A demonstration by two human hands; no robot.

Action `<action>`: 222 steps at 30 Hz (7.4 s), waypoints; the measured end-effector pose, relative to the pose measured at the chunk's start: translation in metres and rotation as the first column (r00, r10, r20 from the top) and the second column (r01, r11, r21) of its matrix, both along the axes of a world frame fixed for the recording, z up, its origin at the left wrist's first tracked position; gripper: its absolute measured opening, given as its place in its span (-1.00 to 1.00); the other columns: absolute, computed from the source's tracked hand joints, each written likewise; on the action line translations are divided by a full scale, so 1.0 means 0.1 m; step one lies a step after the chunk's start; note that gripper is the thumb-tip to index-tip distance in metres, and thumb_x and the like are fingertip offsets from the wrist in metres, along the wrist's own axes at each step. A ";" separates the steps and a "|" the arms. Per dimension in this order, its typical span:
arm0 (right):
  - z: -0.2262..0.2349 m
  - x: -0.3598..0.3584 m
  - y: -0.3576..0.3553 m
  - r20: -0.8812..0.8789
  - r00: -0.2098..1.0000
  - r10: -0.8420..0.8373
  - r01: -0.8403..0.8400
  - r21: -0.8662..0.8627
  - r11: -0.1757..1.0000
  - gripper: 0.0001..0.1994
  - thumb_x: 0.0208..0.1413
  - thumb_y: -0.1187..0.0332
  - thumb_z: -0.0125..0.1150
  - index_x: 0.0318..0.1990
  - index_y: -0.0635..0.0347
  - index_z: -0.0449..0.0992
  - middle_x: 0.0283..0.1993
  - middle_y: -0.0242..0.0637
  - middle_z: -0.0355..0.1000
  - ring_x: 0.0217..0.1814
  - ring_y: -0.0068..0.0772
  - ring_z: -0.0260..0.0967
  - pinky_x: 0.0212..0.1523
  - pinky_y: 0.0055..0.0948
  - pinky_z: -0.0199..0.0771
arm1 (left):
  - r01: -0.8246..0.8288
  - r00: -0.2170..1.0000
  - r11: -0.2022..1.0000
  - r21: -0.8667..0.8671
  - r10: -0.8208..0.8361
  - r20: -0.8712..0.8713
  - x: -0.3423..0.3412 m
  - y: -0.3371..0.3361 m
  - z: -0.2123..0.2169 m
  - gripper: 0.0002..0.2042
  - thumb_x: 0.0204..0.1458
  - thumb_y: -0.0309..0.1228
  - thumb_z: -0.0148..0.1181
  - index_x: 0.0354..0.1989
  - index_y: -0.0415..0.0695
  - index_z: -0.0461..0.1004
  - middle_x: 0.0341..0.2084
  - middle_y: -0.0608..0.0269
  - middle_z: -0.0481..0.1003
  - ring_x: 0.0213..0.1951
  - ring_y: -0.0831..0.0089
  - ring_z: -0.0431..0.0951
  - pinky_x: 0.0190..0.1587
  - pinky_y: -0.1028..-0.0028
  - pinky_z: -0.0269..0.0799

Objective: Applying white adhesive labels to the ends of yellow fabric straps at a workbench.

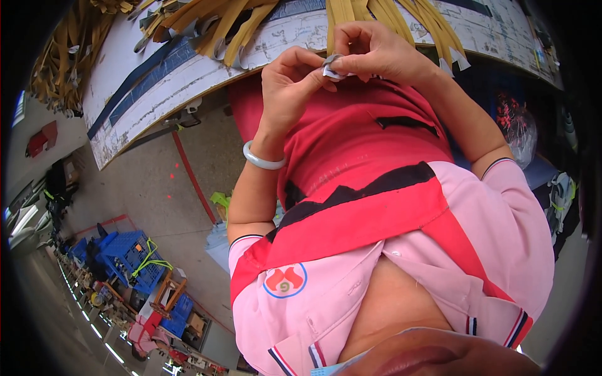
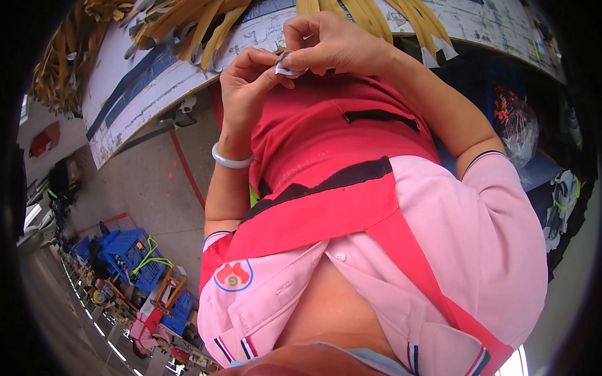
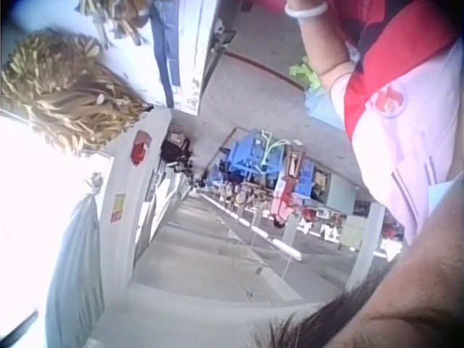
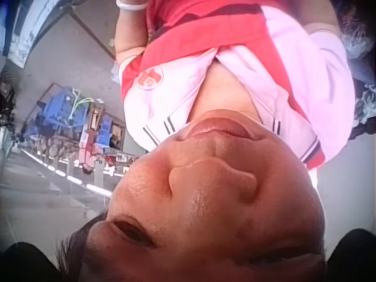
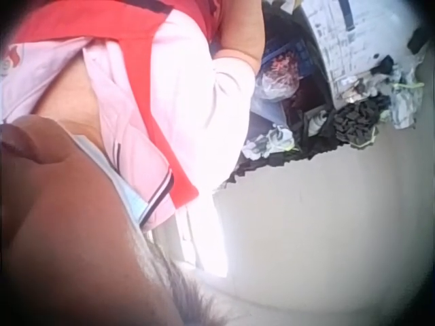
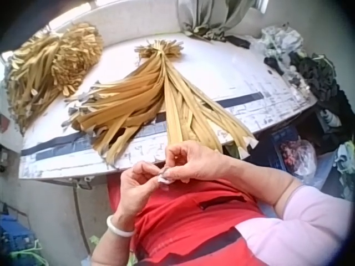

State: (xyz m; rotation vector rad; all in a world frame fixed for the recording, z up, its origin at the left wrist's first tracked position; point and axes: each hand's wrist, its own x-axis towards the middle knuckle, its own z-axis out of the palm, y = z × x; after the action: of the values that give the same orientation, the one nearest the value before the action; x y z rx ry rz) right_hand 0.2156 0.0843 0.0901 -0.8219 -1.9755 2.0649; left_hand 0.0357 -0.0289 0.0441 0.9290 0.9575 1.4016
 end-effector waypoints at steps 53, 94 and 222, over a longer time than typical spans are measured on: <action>-0.74 -0.39 0.03 0.022 0.987 0.158 -0.123 0.738 0.664 -0.90 0.19 0.41 0.18 -0.20 0.20 0.46 -0.11 -0.21 0.37 -0.12 -0.09 0.42 -0.11 -0.27 0.43 | -0.250 0.861 0.968 0.019 0.231 -0.452 -0.13 -0.07 -0.59 -0.64 0.01 -0.63 0.32 -0.02 -0.21 0.40 -0.27 0.24 0.58 -0.23 0.57 0.59 -0.13 0.55 0.55; -0.54 -0.57 0.31 -0.354 0.926 -0.130 0.356 0.703 0.615 -0.92 0.17 0.46 0.25 -0.25 0.24 0.48 -0.36 -0.39 0.33 -0.41 -0.53 0.36 -0.39 -0.51 0.37 | -0.357 0.909 0.921 0.155 0.381 -0.171 -0.05 0.19 -0.11 -0.81 0.16 -0.62 0.18 -0.08 -0.27 0.41 -0.37 0.28 0.52 -0.43 0.60 0.56 -0.37 0.64 0.51; -0.24 0.28 0.21 -0.235 0.972 -0.004 0.006 0.008 1.000 -0.84 0.31 0.36 0.14 -0.09 0.26 0.46 -0.19 -0.38 0.38 -0.22 -0.60 0.38 -0.17 -0.61 0.43 | 0.039 0.936 0.946 0.322 0.078 -0.344 0.03 0.42 0.00 -0.84 -0.09 -0.69 0.32 -0.31 -0.26 0.58 -0.25 0.23 0.54 -0.18 0.45 0.55 -0.09 0.49 0.48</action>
State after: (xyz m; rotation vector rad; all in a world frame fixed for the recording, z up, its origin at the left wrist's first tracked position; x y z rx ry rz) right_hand 0.2440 0.1050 0.0659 -0.5499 -1.8520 2.0422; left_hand 0.0383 0.0128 0.0440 1.4603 1.0161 1.4640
